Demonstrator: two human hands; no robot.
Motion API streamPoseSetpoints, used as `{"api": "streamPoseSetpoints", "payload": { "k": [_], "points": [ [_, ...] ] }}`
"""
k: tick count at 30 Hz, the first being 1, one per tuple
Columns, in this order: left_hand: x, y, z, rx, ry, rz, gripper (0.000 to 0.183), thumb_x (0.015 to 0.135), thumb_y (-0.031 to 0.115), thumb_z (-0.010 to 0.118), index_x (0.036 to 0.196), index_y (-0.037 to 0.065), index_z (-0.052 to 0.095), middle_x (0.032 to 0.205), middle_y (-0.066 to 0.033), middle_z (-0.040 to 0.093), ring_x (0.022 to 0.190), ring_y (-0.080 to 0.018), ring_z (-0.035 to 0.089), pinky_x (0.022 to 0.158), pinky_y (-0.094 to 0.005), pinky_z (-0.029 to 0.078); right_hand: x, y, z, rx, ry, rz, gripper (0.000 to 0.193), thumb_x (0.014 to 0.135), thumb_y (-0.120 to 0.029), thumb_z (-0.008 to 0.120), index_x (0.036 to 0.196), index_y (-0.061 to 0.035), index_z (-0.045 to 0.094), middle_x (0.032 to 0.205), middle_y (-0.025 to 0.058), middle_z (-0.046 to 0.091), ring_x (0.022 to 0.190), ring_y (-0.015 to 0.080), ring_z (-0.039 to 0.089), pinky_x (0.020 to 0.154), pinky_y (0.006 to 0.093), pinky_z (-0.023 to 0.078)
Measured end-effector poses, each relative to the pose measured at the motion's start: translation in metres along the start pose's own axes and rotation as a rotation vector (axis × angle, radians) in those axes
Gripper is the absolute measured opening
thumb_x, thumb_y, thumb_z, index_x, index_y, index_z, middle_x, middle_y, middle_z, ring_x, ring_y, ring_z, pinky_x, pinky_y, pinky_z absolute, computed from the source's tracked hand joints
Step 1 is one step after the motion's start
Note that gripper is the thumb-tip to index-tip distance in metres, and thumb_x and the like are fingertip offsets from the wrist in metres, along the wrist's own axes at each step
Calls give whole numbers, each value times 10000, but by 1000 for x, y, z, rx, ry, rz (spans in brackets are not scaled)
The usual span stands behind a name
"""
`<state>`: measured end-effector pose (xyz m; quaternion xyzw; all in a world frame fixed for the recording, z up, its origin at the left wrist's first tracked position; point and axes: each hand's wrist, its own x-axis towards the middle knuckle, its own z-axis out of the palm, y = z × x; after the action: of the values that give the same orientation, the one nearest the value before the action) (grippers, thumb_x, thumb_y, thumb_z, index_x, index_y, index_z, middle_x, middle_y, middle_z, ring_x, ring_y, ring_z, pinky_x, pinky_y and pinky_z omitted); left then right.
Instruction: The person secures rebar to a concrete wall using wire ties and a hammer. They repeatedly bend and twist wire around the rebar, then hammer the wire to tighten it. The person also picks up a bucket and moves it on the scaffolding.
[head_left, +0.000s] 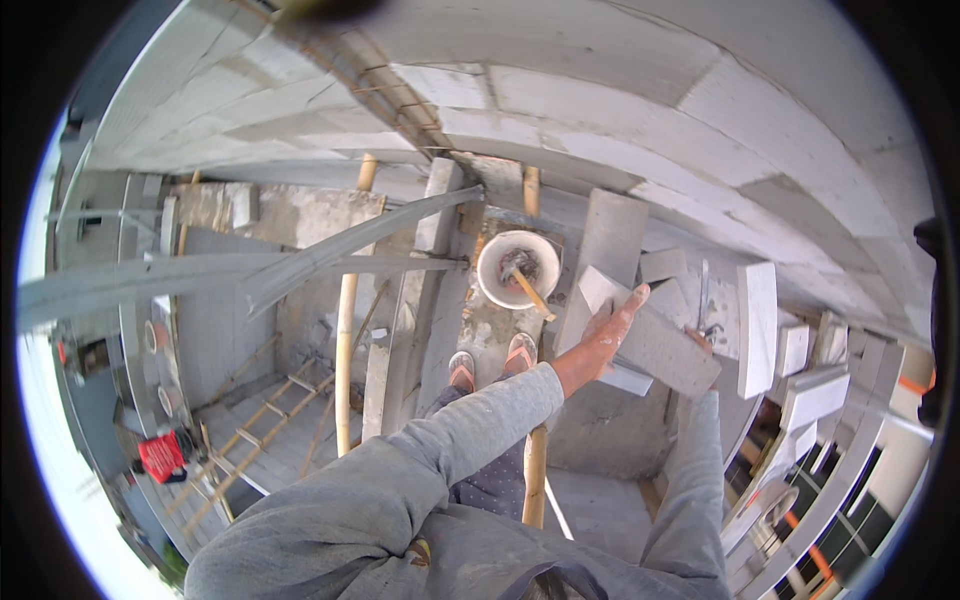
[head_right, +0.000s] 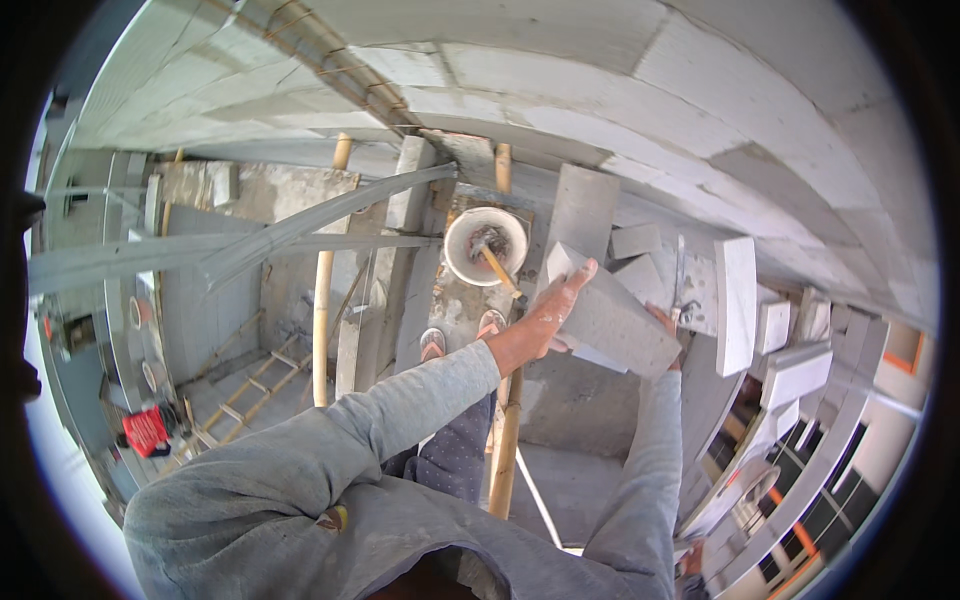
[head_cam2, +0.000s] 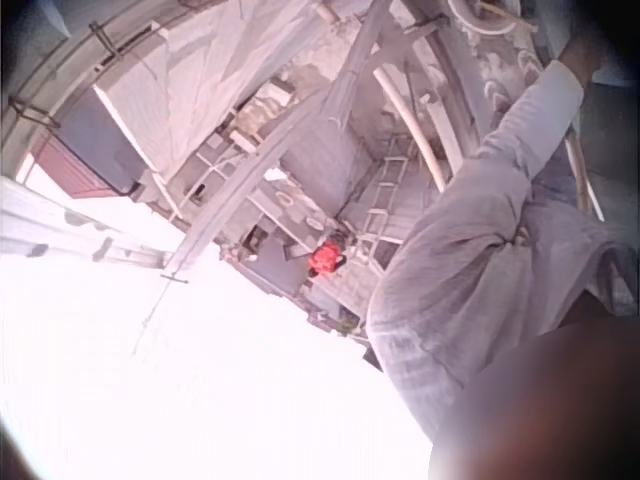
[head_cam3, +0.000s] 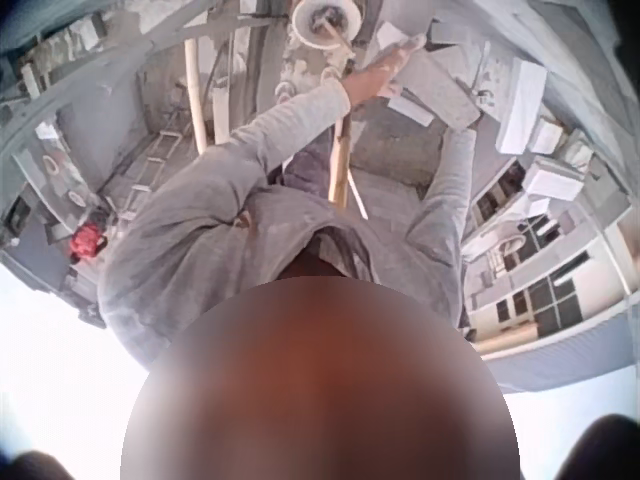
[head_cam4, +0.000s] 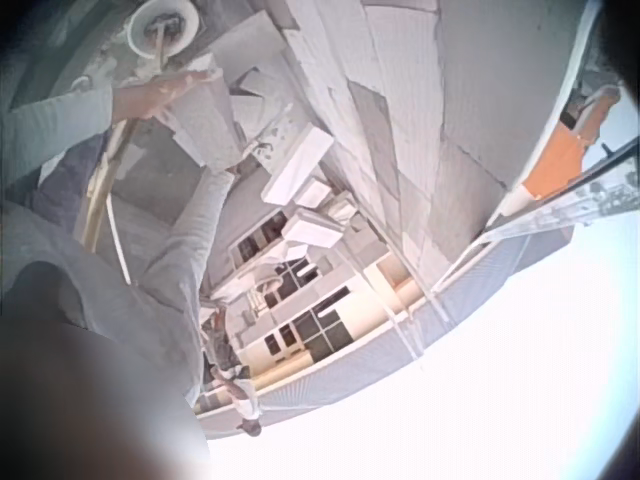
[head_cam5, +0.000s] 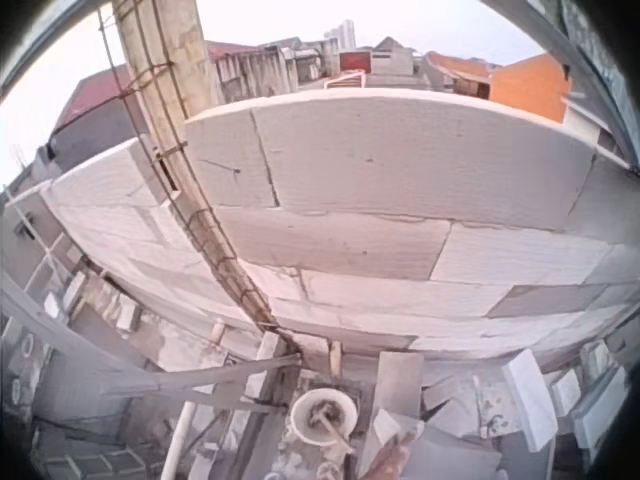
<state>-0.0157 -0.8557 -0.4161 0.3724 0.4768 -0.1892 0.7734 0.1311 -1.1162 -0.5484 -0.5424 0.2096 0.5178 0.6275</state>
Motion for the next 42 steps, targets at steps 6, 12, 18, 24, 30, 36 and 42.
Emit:
{"api": "streamPoseSetpoints", "payload": {
  "k": [6,12,18,24,30,36,42],
  "points": [
    [-78,-16,-57,-108,-98,-121,820,848,504,638,1521,135,349,1525,-131,384,1399,-344,384,1049,-598,429,-82,64,63,21,-46,-70,473,952,-341,589,1262,16,597,1091,157,708,929,282,716,819,398,595],
    [-170,-100,-119,-372,-122,-226,661,871,468,606,1419,120,481,1426,-116,486,1306,-311,482,1033,-579,446,-199,83,144,-128,67,68,445,915,-303,613,1243,-2,592,1112,141,693,961,288,703,855,399,577],
    [-288,-169,-162,-458,-59,-189,715,906,507,562,1452,58,451,1424,-170,491,1340,-362,463,997,-574,502,-284,119,201,-286,24,144,372,911,-281,613,1191,-36,611,1112,121,689,969,277,695,851,393,574],
    [-359,-239,-210,-381,102,-61,797,903,510,640,1482,9,422,1443,-200,476,1321,-376,494,965,-553,537,-301,182,266,-356,-91,245,358,929,-266,594,1198,-31,618,1089,105,690,981,263,691,861,400,573],
    [-376,-302,-247,-590,404,-41,736,894,502,672,1422,22,491,1423,-189,498,1281,-366,523,943,-579,532,-267,252,302,-468,-121,279,433,917,-262,603,1286,-40,563,1146,120,654,1059,265,651,906,408,535],
    [-349,-357,-258,-815,534,-98,690,908,506,676,1399,54,501,1350,-152,564,1239,-335,552,948,-561,505,-200,303,324,-698,-160,214,582,896,-224,631,1398,23,473,1271,176,604,1129,288,616,934,400,505],
    [-280,-400,-263,-956,530,-129,765,910,540,669,1461,63,436,1426,-156,505,1275,-343,520,986,-566,480,-145,323,356,-1042,-161,118,815,861,-221,676,1532,62,309,1426,230,528,1194,324,596,959,386,503]
  ]
}}
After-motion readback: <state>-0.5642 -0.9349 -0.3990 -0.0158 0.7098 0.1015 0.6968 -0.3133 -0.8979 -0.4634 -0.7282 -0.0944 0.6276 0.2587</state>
